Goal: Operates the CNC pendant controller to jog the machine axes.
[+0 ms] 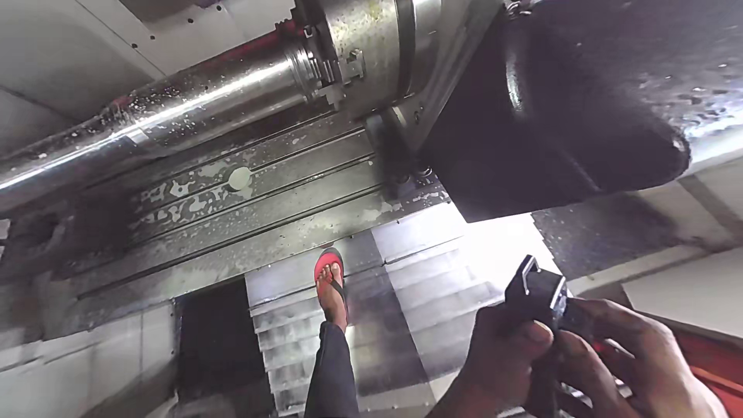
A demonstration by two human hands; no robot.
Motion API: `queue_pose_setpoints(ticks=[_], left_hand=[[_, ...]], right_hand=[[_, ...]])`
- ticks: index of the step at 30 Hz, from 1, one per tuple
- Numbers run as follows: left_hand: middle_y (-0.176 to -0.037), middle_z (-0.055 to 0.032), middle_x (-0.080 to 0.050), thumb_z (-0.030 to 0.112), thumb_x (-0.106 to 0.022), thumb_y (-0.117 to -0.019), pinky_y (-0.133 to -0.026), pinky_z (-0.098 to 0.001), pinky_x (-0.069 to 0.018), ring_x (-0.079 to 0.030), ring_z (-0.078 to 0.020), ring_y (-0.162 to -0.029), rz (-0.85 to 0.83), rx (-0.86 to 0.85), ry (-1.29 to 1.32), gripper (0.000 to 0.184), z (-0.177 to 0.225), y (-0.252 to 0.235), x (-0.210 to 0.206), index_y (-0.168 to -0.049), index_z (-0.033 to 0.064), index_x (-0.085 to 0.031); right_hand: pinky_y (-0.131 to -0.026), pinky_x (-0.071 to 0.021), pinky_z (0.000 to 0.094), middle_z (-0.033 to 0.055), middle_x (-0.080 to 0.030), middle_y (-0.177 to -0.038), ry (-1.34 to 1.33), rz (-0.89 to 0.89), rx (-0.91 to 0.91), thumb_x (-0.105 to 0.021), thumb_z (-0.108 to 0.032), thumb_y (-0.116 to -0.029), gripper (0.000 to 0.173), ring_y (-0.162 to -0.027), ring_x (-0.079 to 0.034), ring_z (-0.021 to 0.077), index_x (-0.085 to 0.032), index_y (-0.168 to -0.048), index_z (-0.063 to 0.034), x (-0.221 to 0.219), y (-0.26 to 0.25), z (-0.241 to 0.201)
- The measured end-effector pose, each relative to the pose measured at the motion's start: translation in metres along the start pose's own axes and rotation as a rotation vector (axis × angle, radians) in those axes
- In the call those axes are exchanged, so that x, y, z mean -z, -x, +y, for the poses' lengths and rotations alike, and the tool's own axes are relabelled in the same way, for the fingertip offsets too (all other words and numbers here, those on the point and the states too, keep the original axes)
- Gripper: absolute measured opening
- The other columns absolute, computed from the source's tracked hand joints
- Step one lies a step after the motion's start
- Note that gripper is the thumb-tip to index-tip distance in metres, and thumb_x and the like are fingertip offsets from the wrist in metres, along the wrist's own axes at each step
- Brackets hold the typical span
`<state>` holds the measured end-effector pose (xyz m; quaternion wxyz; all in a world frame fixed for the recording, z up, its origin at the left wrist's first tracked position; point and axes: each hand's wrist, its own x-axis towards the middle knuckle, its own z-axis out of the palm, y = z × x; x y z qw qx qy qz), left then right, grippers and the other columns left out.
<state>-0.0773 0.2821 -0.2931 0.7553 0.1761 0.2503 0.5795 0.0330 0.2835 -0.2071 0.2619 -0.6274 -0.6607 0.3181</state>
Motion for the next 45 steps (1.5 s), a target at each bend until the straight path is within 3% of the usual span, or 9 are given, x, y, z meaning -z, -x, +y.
queue_pose_setpoints(ticks=[6, 16, 29, 38, 45], left_hand=[[-0.079, 0.0099, -0.071, 0.065, -0.067, -0.0874, -0.068, -0.0181, -0.0557, -0.066, 0.0036, -0.070, -0.005, -0.015, -0.021, 0.051, 0.003, -0.001, 0.002, -0.094, 0.0141, -0.071], [-0.082, 0.0091, -0.073, 0.056, -0.071, -0.0887, -0.071, -0.0186, -0.0566, -0.067, 0.0032, -0.073, -0.014, 0.013, 0.047, 0.042, 0.002, 0.001, 0.001, -0.096, 0.0142, -0.072], [-0.080, 0.0088, -0.072, 0.059, -0.072, -0.0867, -0.070, -0.0187, -0.0561, -0.067, 0.0028, -0.073, -0.003, 0.011, -0.016, 0.049, -0.001, 0.004, -0.001, -0.094, 0.0106, -0.071], [-0.072, 0.0107, -0.068, 0.051, -0.072, -0.0868, -0.065, -0.0183, -0.0545, -0.064, 0.0033, -0.066, 0.034, 0.047, -0.074, 0.039, 0.009, 0.003, -0.009, -0.086, 0.0113, -0.069], [-0.077, 0.0093, -0.070, 0.064, -0.063, -0.0910, -0.069, -0.0188, -0.0548, -0.065, 0.0040, -0.071, -0.023, -0.045, -0.082, 0.055, 0.009, 0.001, -0.001, -0.092, 0.0090, -0.069]], right_hand=[[-0.076, -0.0576, 0.0271, 0.0223, -0.063, -0.109, 0.009, -0.023, 0.028, -0.057, -0.032, -0.1041, 0.052, -0.089, -0.066, 0.0107, -0.045, -0.131, 0.0116, -0.001, 0.000, -0.001], [-0.073, -0.0583, 0.0301, 0.0283, -0.060, -0.114, -0.002, -0.036, 0.082, -0.055, -0.029, -0.1042, 0.051, -0.084, -0.066, 0.0152, -0.044, -0.132, 0.0124, 0.000, 0.002, 0.003], [-0.071, -0.0574, 0.0314, 0.0299, -0.057, -0.116, -0.030, -0.053, 0.082, -0.057, -0.027, -0.1026, 0.050, -0.084, -0.065, 0.0173, -0.044, -0.132, 0.0122, 0.005, 0.007, 0.008], [-0.072, -0.0579, 0.0348, 0.0234, -0.067, -0.104, 0.014, -0.039, 0.058, -0.052, -0.039, -0.1058, 0.055, -0.082, -0.067, 0.0166, -0.045, -0.132, 0.0087, 0.006, 0.002, -0.001], [-0.066, -0.0577, 0.0356, 0.0213, -0.066, -0.097, 0.096, 0.023, 0.032, -0.052, -0.038, -0.1059, 0.053, -0.076, -0.067, 0.0173, -0.047, -0.130, 0.0084, -0.003, -0.001, -0.011]])
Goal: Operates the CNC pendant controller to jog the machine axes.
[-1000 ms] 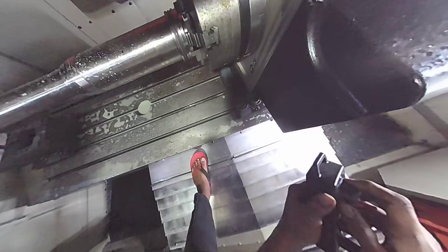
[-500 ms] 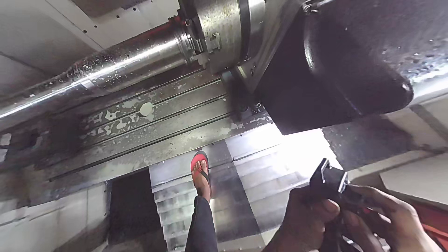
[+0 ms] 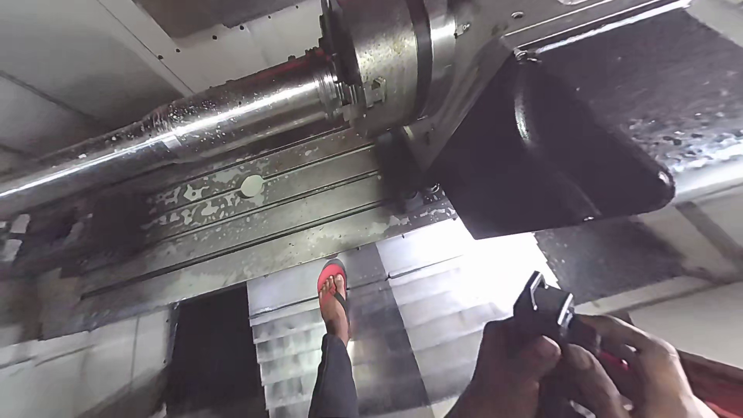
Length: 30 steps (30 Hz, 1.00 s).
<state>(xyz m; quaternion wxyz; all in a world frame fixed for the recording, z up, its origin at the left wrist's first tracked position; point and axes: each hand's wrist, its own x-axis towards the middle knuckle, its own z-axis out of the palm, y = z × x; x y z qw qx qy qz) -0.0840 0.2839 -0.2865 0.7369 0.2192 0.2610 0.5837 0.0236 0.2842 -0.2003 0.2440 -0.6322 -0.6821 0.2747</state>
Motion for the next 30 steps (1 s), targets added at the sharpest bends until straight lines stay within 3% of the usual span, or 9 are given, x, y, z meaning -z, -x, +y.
queue_pose_setpoints(ticks=[10, 14, 22, 30], left_hand=[[-0.078, 0.0097, -0.070, 0.067, -0.067, -0.0860, -0.069, -0.0186, -0.0555, -0.066, 0.0037, -0.071, 0.016, 0.045, 0.011, 0.057, -0.002, 0.003, -0.001, -0.093, 0.0110, -0.070], [-0.079, 0.0096, -0.071, 0.058, -0.070, -0.0879, -0.070, -0.0190, -0.0560, -0.066, 0.0035, -0.072, 0.025, 0.056, 0.023, 0.048, -0.007, 0.004, -0.002, -0.093, 0.0101, -0.069], [-0.081, 0.0083, -0.073, 0.061, -0.071, -0.0862, -0.071, -0.0196, -0.0567, -0.068, 0.0024, -0.073, -0.002, 0.047, 0.082, 0.050, -0.014, 0.006, -0.003, -0.095, 0.0116, -0.072], [-0.075, 0.0084, -0.070, 0.053, -0.072, -0.0878, -0.066, -0.0201, -0.0560, -0.066, 0.0018, -0.068, 0.023, 0.067, 0.064, 0.043, -0.013, 0.007, -0.004, -0.089, 0.0101, -0.071]], right_hand=[[-0.070, -0.0574, 0.0323, 0.0216, -0.067, -0.099, -0.012, 0.024, 0.025, -0.050, -0.039, -0.1069, 0.053, -0.080, -0.067, 0.0139, -0.047, -0.129, 0.0090, -0.002, 0.005, 0.005], [-0.075, -0.0580, 0.0312, 0.0234, -0.066, -0.104, -0.034, 0.027, 0.031, -0.050, -0.038, -0.1070, 0.054, -0.087, -0.068, 0.0134, -0.047, -0.130, 0.0107, -0.001, 0.008, 0.009], [-0.074, -0.0584, 0.0289, 0.0231, -0.066, -0.106, -0.066, 0.015, 0.061, -0.050, -0.036, -0.1076, 0.052, -0.086, -0.067, 0.0106, -0.045, -0.130, 0.0101, 0.001, 0.011, 0.016], [-0.073, -0.0576, 0.0296, 0.0237, -0.064, -0.104, -0.084, 0.018, 0.111, -0.050, -0.036, -0.1065, 0.053, -0.084, -0.066, 0.0124, -0.045, -0.127, 0.0126, -0.002, 0.009, 0.020]])
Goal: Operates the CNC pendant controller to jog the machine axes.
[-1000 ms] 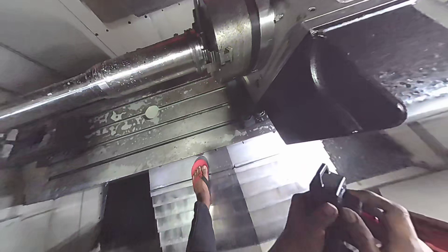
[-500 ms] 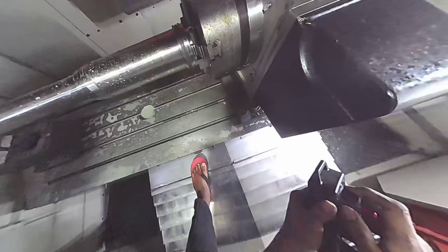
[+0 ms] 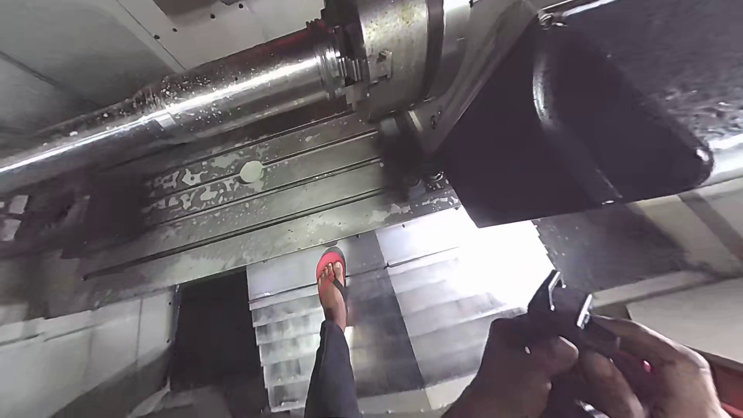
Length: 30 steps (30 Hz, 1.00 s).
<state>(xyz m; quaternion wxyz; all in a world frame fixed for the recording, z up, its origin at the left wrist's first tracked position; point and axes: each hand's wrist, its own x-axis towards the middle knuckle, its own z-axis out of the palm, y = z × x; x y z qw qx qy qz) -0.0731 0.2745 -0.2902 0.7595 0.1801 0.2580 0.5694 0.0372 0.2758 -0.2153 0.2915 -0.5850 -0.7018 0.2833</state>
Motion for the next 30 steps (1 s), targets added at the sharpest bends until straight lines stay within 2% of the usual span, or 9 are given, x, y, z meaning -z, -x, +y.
queue_pose_setpoints(ticks=[5, 14, 20, 26, 28, 30], left_hand=[[-0.075, 0.0072, -0.069, 0.063, -0.068, -0.0875, -0.067, -0.0208, -0.0559, -0.065, 0.0017, -0.069, 0.015, -0.037, -0.086, 0.058, 0.005, 0.001, 0.004, -0.090, 0.0054, -0.069], [-0.079, 0.0075, -0.070, 0.066, -0.065, -0.0885, -0.071, -0.0200, -0.0558, -0.066, 0.0028, -0.072, 0.008, -0.043, -0.076, 0.060, 0.010, 0.004, 0.007, -0.093, 0.0058, -0.070], [-0.077, 0.0070, -0.070, 0.065, -0.066, -0.0875, -0.068, -0.0201, -0.0559, -0.066, 0.0024, -0.070, 0.013, -0.039, -0.080, 0.059, 0.009, 0.002, 0.004, -0.091, 0.0059, -0.070], [-0.080, 0.0078, -0.070, 0.068, -0.064, -0.0874, -0.072, -0.0199, -0.0555, -0.066, 0.0032, -0.073, 0.008, -0.044, -0.083, 0.062, 0.004, 0.001, 0.003, -0.094, 0.0066, -0.070], [-0.078, 0.0087, -0.070, 0.069, -0.065, -0.0861, -0.070, -0.0199, -0.0557, -0.066, 0.0027, -0.071, 0.021, -0.014, -0.043, 0.060, 0.004, 0.003, 0.002, -0.093, 0.0094, -0.070], [-0.074, 0.0079, -0.070, 0.065, -0.064, -0.0888, -0.066, -0.0214, -0.0567, -0.066, 0.0005, -0.067, 0.063, 0.013, -0.041, 0.054, 0.004, 0.004, 0.003, -0.089, 0.0111, -0.069]], right_hand=[[-0.075, -0.0556, 0.0259, 0.0216, -0.063, -0.105, -0.022, -0.005, 0.027, -0.051, -0.036, -0.1068, 0.053, -0.085, -0.063, 0.0085, -0.045, -0.128, 0.0122, -0.004, -0.001, -0.003], [-0.070, -0.0555, 0.0247, 0.0210, -0.063, -0.103, -0.010, -0.022, 0.000, -0.051, -0.038, -0.1068, 0.054, -0.080, -0.063, 0.0067, -0.045, -0.129, 0.0112, -0.007, -0.001, -0.008], [-0.071, -0.0554, 0.0257, 0.0206, -0.064, -0.103, -0.004, -0.020, -0.007, -0.051, -0.038, -0.1066, 0.054, -0.082, -0.063, 0.0080, -0.046, -0.129, 0.0109, -0.004, -0.001, -0.006], [-0.071, -0.0568, 0.0306, 0.0245, -0.063, -0.106, 0.024, -0.048, -0.034, -0.051, -0.035, -0.1063, 0.052, -0.082, -0.064, 0.0140, -0.046, -0.130, 0.0112, 0.001, -0.001, -0.007], [-0.068, -0.0571, 0.0318, 0.0234, -0.064, -0.105, 0.023, -0.059, -0.063, -0.053, -0.033, -0.1048, 0.052, -0.078, -0.065, 0.0142, -0.045, -0.132, 0.0103, 0.001, -0.001, -0.010], [-0.071, -0.0595, 0.0308, 0.0226, -0.066, -0.109, 0.002, -0.054, -0.111, -0.059, -0.034, -0.1014, 0.061, -0.081, -0.068, 0.0118, -0.041, -0.138, 0.0111, 0.000, 0.001, -0.013]])
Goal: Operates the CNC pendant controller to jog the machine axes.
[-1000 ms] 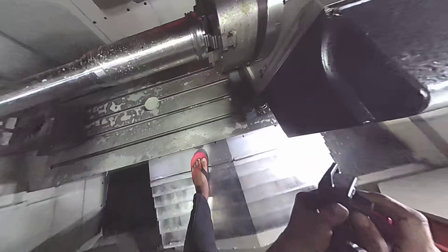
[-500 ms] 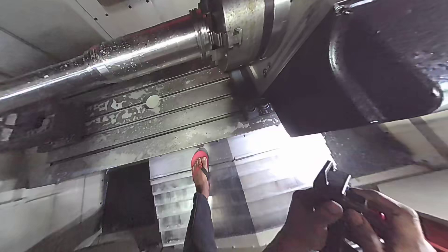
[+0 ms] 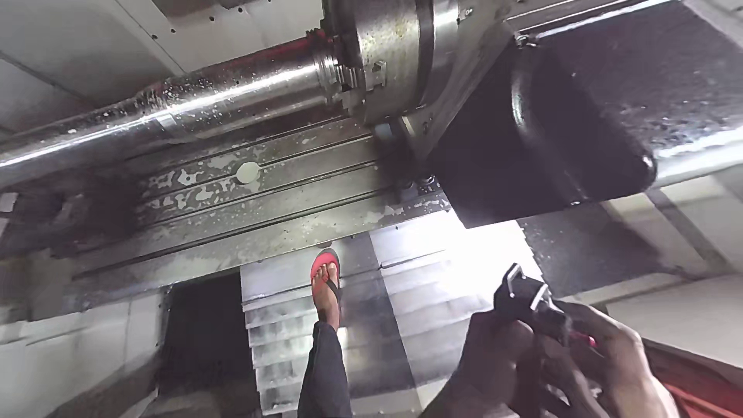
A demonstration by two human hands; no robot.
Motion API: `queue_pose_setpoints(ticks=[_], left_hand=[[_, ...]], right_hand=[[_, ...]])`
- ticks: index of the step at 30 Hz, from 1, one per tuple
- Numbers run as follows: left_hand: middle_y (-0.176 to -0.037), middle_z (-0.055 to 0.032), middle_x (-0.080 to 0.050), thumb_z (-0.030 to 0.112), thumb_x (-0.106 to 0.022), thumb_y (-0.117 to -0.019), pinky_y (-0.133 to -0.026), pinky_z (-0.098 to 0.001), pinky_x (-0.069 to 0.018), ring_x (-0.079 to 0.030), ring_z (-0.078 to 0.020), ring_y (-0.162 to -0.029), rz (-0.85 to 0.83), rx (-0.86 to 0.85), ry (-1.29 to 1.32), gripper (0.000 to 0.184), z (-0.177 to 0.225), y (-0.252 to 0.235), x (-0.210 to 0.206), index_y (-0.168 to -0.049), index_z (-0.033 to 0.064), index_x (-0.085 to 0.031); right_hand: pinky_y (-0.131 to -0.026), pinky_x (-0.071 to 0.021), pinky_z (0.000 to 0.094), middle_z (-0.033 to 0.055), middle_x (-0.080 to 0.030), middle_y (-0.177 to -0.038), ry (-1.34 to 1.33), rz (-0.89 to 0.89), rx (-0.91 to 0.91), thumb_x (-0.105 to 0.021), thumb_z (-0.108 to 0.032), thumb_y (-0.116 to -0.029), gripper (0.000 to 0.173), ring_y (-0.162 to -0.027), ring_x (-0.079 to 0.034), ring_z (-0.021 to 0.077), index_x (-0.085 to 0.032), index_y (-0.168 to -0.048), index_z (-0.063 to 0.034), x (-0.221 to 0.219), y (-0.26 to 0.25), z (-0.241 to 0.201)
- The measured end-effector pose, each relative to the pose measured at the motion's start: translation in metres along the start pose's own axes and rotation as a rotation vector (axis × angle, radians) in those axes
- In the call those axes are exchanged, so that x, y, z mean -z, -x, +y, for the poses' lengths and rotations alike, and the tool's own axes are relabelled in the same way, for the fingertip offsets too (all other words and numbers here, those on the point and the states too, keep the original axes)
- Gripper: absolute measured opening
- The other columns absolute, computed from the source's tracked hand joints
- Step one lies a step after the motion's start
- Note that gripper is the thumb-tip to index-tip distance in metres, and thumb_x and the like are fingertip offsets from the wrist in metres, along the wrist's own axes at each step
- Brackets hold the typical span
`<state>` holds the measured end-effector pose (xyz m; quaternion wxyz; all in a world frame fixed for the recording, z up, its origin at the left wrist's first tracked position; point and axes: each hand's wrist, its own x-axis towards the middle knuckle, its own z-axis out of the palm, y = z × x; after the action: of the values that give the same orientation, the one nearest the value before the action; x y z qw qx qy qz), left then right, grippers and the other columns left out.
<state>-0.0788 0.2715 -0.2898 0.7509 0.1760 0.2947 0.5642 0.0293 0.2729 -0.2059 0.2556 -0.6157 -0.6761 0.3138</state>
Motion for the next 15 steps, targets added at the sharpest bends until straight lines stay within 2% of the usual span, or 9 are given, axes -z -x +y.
queue_pose_setpoints(ticks=[2, 3, 5, 6, 8, 10, 11, 15], left_hand=[[-0.076, 0.0070, -0.071, 0.064, -0.059, -0.0927, -0.066, -0.0232, -0.0576, -0.067, -0.0013, -0.069, 0.048, 0.002, 0.013, 0.052, 0.000, 0.002, 0.002, -0.089, 0.0130, -0.070], [-0.081, 0.0065, -0.072, 0.063, -0.054, -0.0955, -0.071, -0.0242, -0.0588, -0.069, -0.0018, -0.075, 0.062, 0.000, 0.032, 0.053, 0.000, 0.005, 0.003, -0.096, 0.0124, -0.069], [-0.090, 0.0079, -0.074, 0.070, -0.053, -0.0936, -0.077, -0.0239, -0.0600, -0.070, -0.0012, -0.084, 0.105, -0.013, 0.117, 0.058, 0.001, 0.010, 0.003, -0.107, 0.0156, -0.067], [-0.094, 0.0081, -0.074, 0.067, -0.051, -0.0956, -0.080, -0.0246, -0.0600, -0.070, -0.0016, -0.088, 0.117, -0.017, 0.173, 0.054, 0.000, 0.014, 0.003, -0.111, 0.0171, -0.064], [-0.098, 0.0069, -0.073, 0.066, -0.056, -0.0928, -0.082, -0.0266, -0.0606, -0.070, -0.0035, -0.093, 0.139, -0.060, 0.241, 0.052, -0.003, 0.020, 0.006, -0.115, 0.0194, -0.061], [-0.098, 0.0060, -0.074, 0.072, -0.068, -0.0797, -0.080, -0.0289, -0.0611, -0.071, -0.0054, -0.092, 0.138, -0.094, 0.286, 0.056, -0.012, 0.026, 0.011, -0.110, 0.0247, -0.067], [-0.096, 0.0062, -0.075, 0.073, -0.070, -0.0772, -0.079, -0.0290, -0.0613, -0.072, -0.0055, -0.091, 0.124, -0.102, 0.312, 0.055, -0.018, 0.033, 0.012, -0.107, 0.0270, -0.069], [-0.097, 0.0037, -0.075, 0.074, -0.068, -0.0778, -0.077, -0.0307, -0.0611, -0.072, -0.0076, -0.091, 0.038, -0.142, 0.374, 0.056, -0.034, 0.057, 0.014, -0.109, 0.0275, -0.072]], right_hand=[[-0.077, -0.0598, 0.0254, 0.0162, -0.067, -0.110, -0.060, 0.027, -0.035, -0.067, -0.041, -0.0970, 0.076, -0.087, -0.067, 0.0044, -0.037, -0.145, 0.0103, -0.003, 0.004, -0.001], [-0.076, -0.0604, 0.0235, 0.0110, -0.069, -0.107, -0.080, 0.051, -0.053, -0.070, -0.042, -0.0938, 0.075, -0.086, -0.068, 0.0022, -0.041, -0.142, 0.0076, -0.005, 0.010, 0.000], [-0.072, -0.0615, 0.0226, 0.0005, -0.072, -0.100, -0.076, 0.073, -0.081, -0.074, -0.043, -0.0895, 0.059, -0.081, -0.069, 0.0013, -0.056, -0.128, -0.0013, -0.010, 0.022, 0.003], [-0.073, -0.0613, 0.0237, -0.0014, -0.072, -0.100, -0.045, 0.038, -0.096, -0.075, -0.040, -0.0887, 0.049, -0.083, -0.069, 0.0021, -0.062, -0.121, -0.0048, -0.009, 0.030, 0.005], [-0.081, -0.0616, 0.0260, -0.0018, -0.074, -0.103, 0.006, -0.056, -0.078, -0.075, -0.032, -0.0908, 0.033, -0.091, -0.071, 0.0041, -0.069, -0.114, -0.0097, -0.005, 0.041, 0.008], [-0.083, -0.0624, 0.0248, -0.0004, -0.074, -0.104, 0.042, -0.092, -0.022, -0.073, -0.028, -0.0932, 0.027, -0.092, -0.072, 0.0043, -0.071, -0.113, -0.0099, -0.004, 0.047, 0.011], [-0.082, -0.0617, 0.0246, 0.0003, -0.074, -0.103, 0.049, -0.098, 0.008, -0.073, -0.028, -0.0939, 0.026, -0.091, -0.071, 0.0045, -0.072, -0.111, -0.0093, -0.003, 0.053, 0.013], [-0.080, -0.0596, 0.0226, 0.0021, -0.075, -0.098, 0.061, -0.058, 0.187, -0.073, -0.027, -0.0949, 0.022, -0.089, -0.070, 0.0045, -0.074, -0.104, -0.0074, 0.000, 0.076, 0.018]])
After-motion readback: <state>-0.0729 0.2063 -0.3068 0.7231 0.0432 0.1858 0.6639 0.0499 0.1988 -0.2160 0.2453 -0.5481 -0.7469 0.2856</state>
